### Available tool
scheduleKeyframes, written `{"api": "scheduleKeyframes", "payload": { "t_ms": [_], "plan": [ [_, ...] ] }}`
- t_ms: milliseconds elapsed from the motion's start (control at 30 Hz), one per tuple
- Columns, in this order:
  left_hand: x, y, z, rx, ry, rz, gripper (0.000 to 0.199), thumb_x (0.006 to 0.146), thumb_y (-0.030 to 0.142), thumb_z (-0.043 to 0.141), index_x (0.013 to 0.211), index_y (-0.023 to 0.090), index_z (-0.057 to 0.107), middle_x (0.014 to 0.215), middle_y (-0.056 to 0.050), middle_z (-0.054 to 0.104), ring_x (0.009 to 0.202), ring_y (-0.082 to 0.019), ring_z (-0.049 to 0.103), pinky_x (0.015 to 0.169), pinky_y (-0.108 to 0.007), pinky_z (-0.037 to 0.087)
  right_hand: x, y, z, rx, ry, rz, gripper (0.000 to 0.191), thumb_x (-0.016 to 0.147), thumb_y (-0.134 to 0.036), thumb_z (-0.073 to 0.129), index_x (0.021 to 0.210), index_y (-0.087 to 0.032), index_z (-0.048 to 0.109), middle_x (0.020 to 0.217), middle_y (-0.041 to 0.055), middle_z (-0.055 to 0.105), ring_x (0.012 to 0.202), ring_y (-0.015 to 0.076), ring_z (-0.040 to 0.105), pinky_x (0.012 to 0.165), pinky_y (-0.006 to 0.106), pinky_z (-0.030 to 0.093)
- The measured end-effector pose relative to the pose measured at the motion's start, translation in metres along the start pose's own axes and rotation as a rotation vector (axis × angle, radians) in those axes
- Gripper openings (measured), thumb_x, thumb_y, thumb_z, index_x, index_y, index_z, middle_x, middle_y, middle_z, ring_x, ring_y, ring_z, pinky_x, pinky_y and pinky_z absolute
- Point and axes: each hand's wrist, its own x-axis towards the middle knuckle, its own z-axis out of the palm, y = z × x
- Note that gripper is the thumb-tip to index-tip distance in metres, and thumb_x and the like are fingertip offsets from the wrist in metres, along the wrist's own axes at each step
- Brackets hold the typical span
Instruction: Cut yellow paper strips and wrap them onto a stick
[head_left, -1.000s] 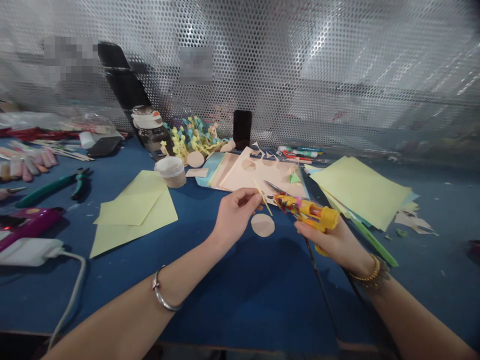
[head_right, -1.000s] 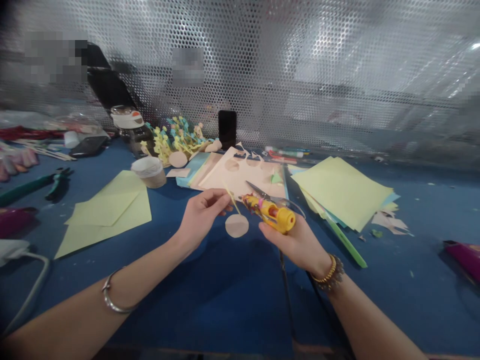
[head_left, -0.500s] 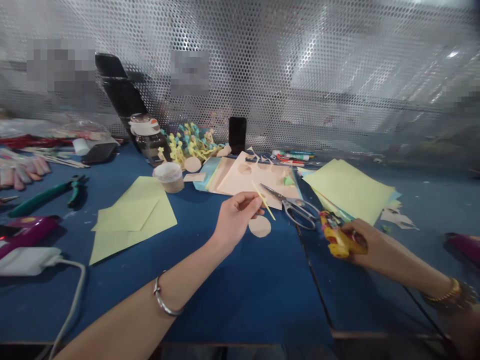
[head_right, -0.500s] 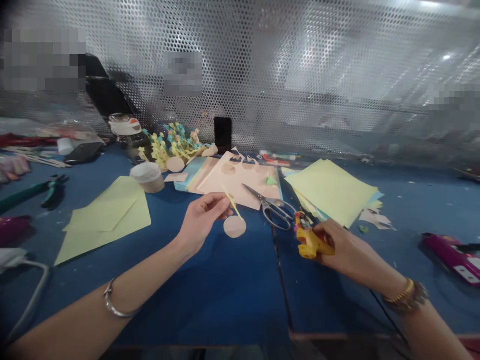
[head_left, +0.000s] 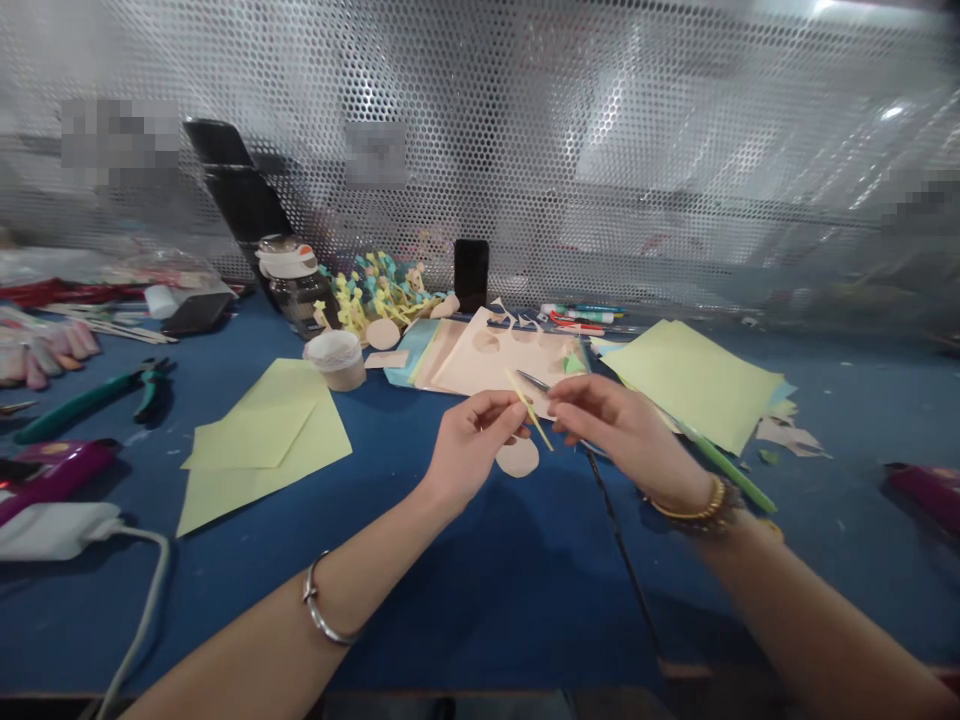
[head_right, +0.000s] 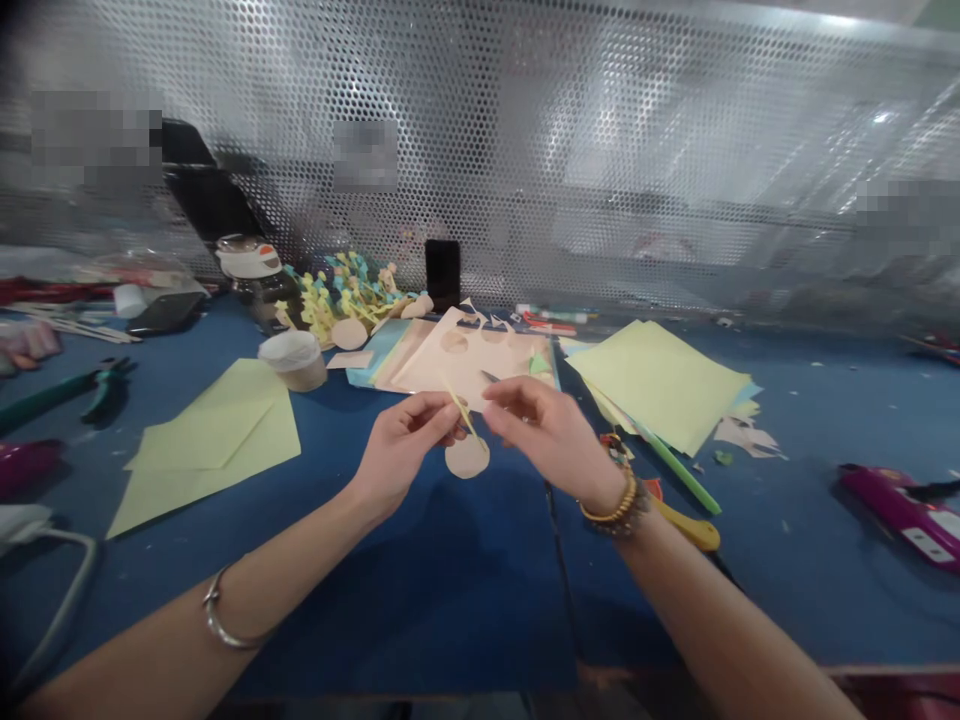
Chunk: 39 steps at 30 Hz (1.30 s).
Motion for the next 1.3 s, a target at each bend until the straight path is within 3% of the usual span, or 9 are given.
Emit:
{"api": "scheduleKeyframes", "payload": {
  "t_ms": [133,333,733,1300],
  "plan": [
    [0.002,-0.003,-0.002,-0.02,0.021,0.007,0.02,0.077,0.034,0.068,0.085,0.016,0.067,0.073,-0.002,0.069,0.066,-0.013,0.066,0.063,-0.022,0.05,0.001,0.019,0.026,0.261,0.007,0.08,0.031,0.078,-0.036,0.067,0.101,-0.019,0.056,0.087,0.0028,0.061,0.069,0.0137,0.063,0.056,0.026,0.054],
    [-0.001,-0.003,0.001,0.032,0.012,0.011,0.021,0.077,0.035,0.067,0.085,0.015,0.068,0.075,-0.004,0.071,0.066,-0.015,0.066,0.063,-0.024,0.051,-0.01,0.027,0.029,0.435,0.023,0.06,0.028,0.079,-0.029,0.067,0.103,-0.019,0.056,0.069,-0.0033,0.06,0.057,0.0107,0.061,0.055,0.026,0.052],
    [-0.003,-0.002,0.002,-0.004,-0.07,0.037,0.018,0.079,0.033,0.067,0.086,0.017,0.067,0.074,-0.002,0.071,0.065,-0.013,0.067,0.063,-0.022,0.052,-0.013,0.027,0.024,0.552,-0.016,0.097,0.022,0.076,-0.023,0.07,0.097,-0.02,0.064,0.067,-0.0035,0.059,0.053,0.0087,0.057,0.052,0.024,0.049],
    [-0.003,-0.002,0.002,-0.019,-0.093,0.062,0.017,0.08,0.032,0.067,0.087,0.017,0.067,0.078,-0.003,0.073,0.065,-0.013,0.069,0.061,-0.021,0.052,-0.013,0.03,0.022,0.606,-0.045,0.049,0.018,0.079,-0.018,0.068,0.097,-0.022,0.067,0.064,-0.005,0.059,0.051,0.0061,0.056,0.051,0.019,0.047]
  ]
}}
